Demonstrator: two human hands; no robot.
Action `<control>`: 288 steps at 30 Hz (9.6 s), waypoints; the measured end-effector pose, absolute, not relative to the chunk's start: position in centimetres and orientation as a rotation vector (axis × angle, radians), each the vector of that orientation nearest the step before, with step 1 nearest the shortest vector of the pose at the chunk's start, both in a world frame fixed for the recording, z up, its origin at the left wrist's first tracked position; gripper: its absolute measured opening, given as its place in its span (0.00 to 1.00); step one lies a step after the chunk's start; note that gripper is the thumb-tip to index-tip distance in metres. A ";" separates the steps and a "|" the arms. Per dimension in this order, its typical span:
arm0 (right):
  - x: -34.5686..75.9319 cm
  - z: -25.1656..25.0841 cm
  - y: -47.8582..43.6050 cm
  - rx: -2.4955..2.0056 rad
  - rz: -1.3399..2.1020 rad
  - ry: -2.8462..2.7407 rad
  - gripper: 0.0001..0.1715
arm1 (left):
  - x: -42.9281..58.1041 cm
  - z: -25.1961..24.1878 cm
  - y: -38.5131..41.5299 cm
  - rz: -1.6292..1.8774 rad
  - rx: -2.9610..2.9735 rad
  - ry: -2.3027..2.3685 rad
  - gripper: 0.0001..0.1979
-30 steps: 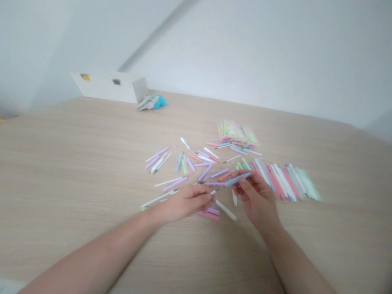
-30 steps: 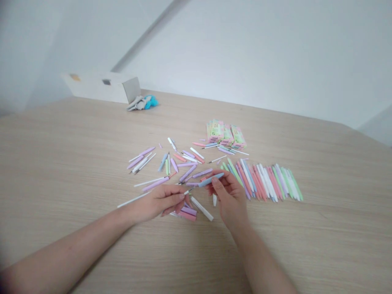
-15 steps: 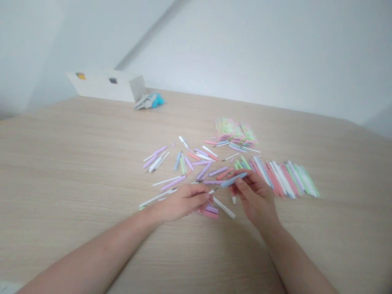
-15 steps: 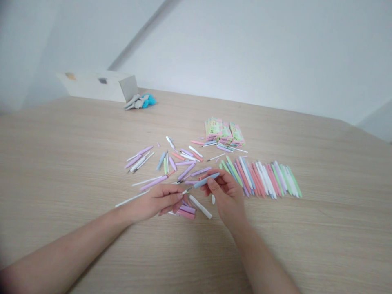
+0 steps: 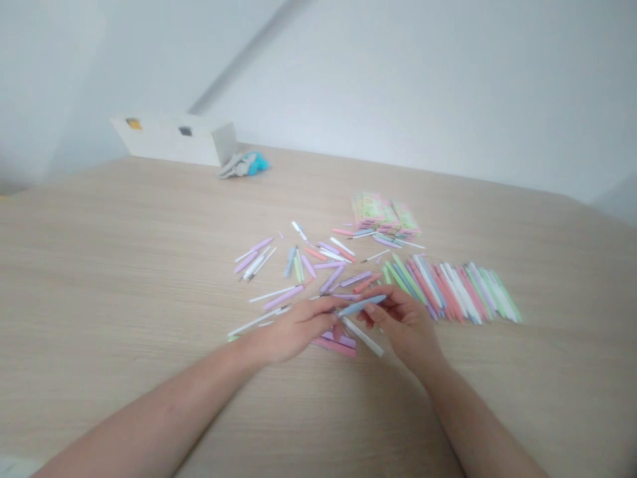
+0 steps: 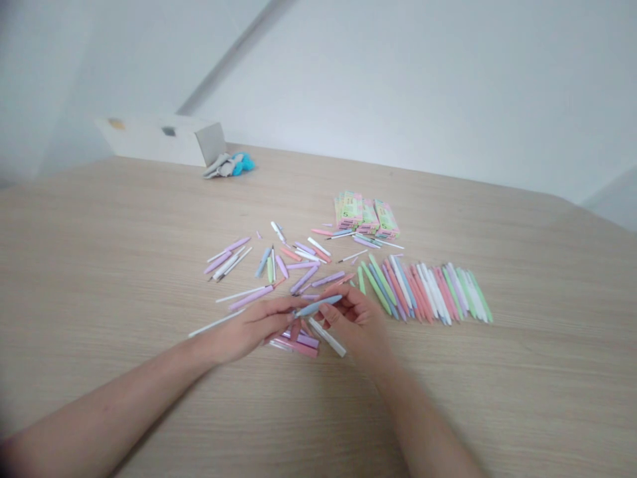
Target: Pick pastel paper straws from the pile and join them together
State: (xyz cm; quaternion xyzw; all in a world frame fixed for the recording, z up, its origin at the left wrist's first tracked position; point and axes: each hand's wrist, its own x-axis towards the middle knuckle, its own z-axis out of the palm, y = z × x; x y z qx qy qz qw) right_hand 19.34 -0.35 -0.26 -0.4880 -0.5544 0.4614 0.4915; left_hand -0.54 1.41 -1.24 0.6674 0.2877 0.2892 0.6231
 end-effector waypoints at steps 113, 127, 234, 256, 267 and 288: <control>20.9 -1.6 0.0 -1.485 0.945 -1.932 0.28 | -0.5 -2.1 1.3 0.543 2.442 0.932 0.18; 20.4 -1.2 -0.2 -1.384 0.918 -1.883 0.07 | -0.7 -2.6 1.6 0.525 2.535 1.010 0.17; 20.3 -3.4 0.4 -1.373 0.892 -1.906 0.19 | -0.7 -2.7 2.2 0.548 2.598 0.970 0.09; 24.0 -0.2 0.6 -1.736 1.038 -1.884 0.07 | -1.0 -3.5 3.0 0.581 2.604 1.268 0.08; 23.8 1.3 -1.6 -1.688 1.411 -2.402 0.18 | -0.9 -3.5 2.9 0.692 2.479 1.326 0.11; 23.0 -0.5 0.5 -1.934 0.635 -2.074 0.13 | 0.2 -2.2 0.0 0.326 2.594 1.050 0.07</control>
